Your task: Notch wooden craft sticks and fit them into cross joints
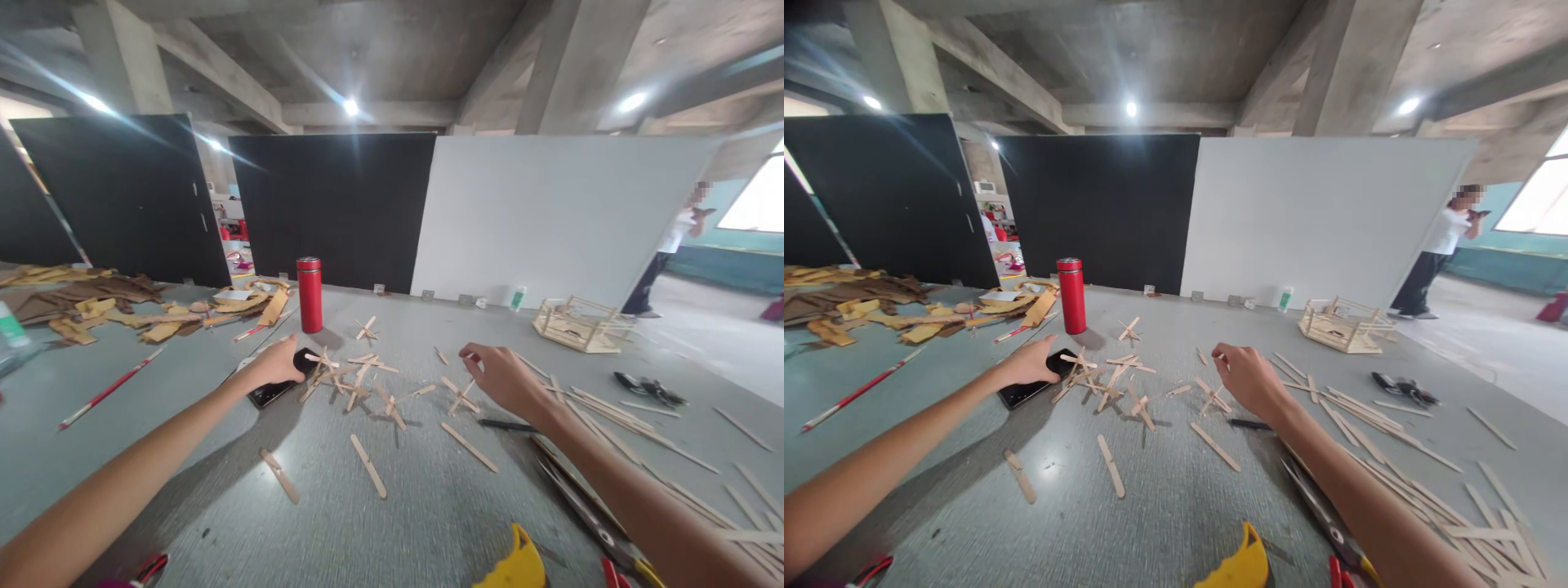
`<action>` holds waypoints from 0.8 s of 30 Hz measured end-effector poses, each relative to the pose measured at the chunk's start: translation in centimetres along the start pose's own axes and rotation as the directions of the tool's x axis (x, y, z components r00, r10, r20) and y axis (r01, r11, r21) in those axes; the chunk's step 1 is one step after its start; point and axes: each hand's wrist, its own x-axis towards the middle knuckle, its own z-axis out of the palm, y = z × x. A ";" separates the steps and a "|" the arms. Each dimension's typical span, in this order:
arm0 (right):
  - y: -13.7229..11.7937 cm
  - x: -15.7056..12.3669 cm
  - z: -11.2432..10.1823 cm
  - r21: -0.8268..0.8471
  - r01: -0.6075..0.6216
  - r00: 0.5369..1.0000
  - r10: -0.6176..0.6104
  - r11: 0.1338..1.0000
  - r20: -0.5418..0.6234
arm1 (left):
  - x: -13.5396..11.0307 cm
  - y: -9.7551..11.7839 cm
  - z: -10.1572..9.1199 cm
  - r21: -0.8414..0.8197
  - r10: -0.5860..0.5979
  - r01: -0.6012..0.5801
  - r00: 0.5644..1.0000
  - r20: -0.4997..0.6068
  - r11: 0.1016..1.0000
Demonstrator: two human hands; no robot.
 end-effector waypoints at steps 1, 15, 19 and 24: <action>0.0 0.0 0.1 -0.001 0.002 1.000 -0.002 1.000 0.003 | 0.0 0.0 0.2 0.016 -0.005 0.005 1.000 0.020 1.000; -0.9 -0.9 -0.6 0.003 0.049 0.999 -0.049 0.999 0.003 | -0.4 0.0 0.8 0.079 -0.010 -0.002 0.989 0.150 0.997; -3.0 -3.4 -1.5 0.045 0.113 0.991 -0.110 0.993 -0.072 | -0.4 -0.2 0.6 0.091 -0.015 0.000 0.987 0.163 0.996; -5.7 -10.7 -0.6 0.126 0.274 0.956 -0.256 0.953 -0.144 | -0.5 -0.2 0.7 0.118 -0.033 0.017 0.989 0.141 0.993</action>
